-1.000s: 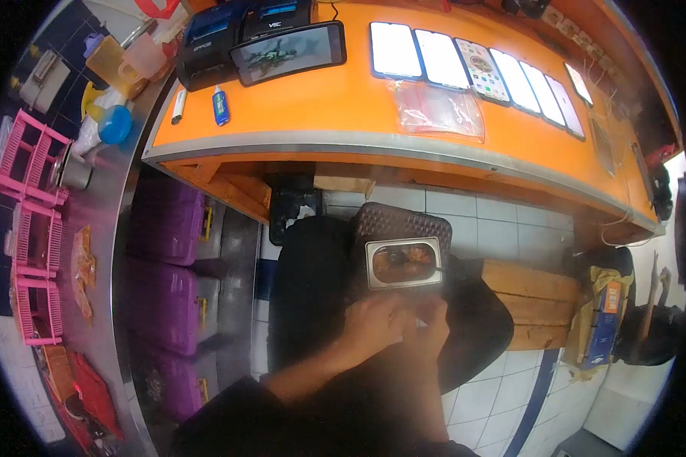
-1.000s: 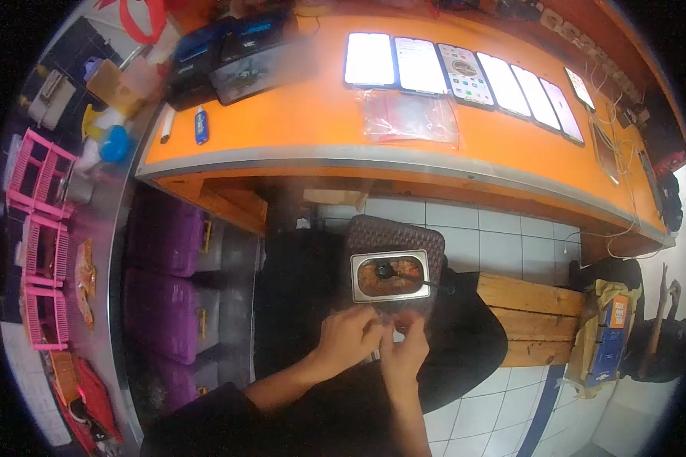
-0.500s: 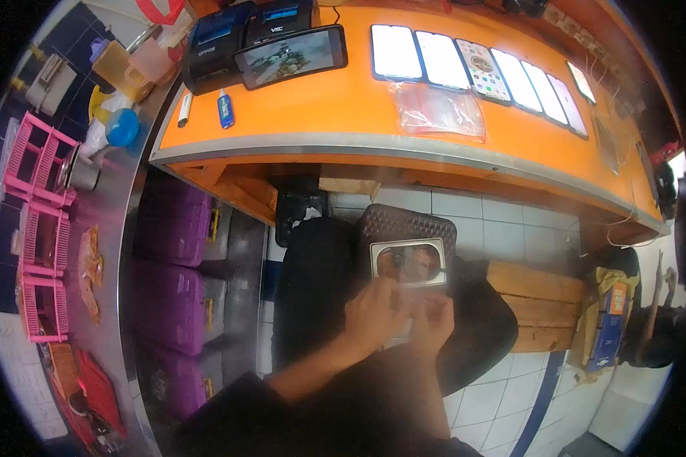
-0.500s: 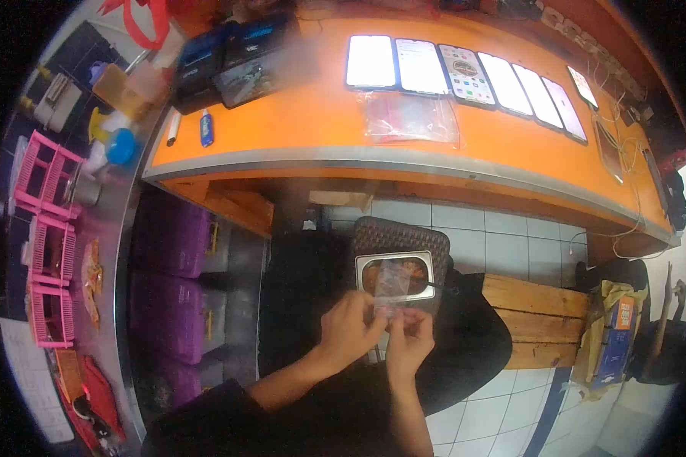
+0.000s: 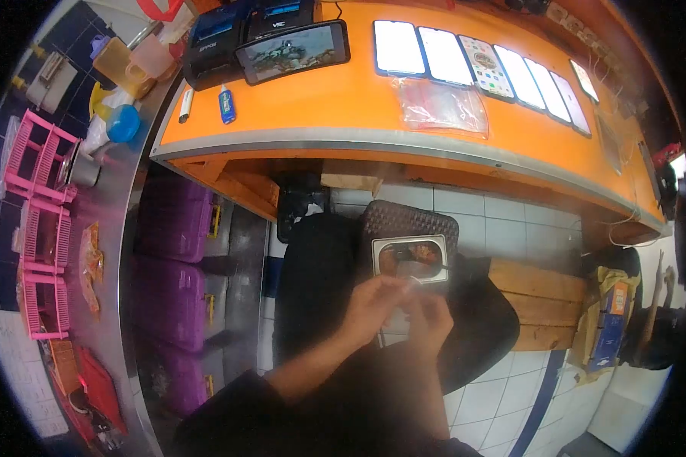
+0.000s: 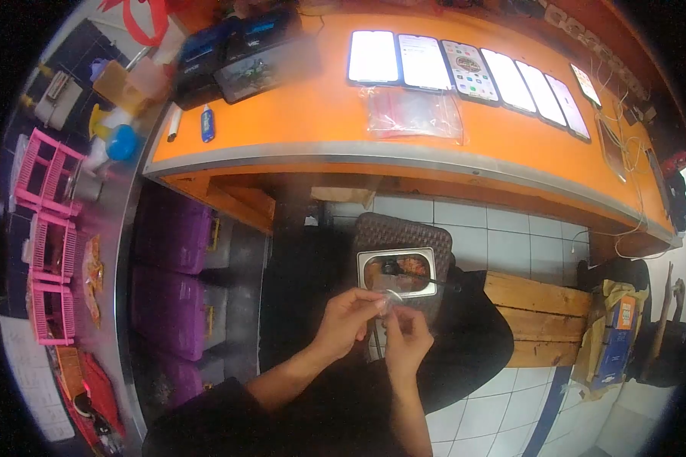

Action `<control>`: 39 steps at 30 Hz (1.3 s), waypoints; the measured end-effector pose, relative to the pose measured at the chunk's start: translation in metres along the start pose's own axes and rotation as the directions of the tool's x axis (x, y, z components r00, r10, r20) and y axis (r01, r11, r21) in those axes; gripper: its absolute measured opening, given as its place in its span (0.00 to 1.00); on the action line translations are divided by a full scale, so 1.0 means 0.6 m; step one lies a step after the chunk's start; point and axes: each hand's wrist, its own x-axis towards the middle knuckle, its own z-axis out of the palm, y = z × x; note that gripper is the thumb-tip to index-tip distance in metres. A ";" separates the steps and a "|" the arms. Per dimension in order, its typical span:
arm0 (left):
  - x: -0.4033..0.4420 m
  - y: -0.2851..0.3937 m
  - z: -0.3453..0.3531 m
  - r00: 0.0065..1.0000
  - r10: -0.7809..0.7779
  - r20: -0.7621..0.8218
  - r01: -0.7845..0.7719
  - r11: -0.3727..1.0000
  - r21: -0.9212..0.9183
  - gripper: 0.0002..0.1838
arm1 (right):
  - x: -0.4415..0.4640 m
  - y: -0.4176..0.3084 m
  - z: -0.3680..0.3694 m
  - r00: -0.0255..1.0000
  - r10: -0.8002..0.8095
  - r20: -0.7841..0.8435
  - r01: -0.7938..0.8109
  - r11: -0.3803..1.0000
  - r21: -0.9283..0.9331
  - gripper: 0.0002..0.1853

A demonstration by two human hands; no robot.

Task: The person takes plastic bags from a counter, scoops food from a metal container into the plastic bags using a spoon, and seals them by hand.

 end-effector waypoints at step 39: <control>-0.004 -0.042 -0.005 0.718 0.673 0.175 -0.464 0.276 0.842 0.07 | 0.005 0.023 0.005 0.954 -0.299 0.037 0.263 0.766 -0.586 0.21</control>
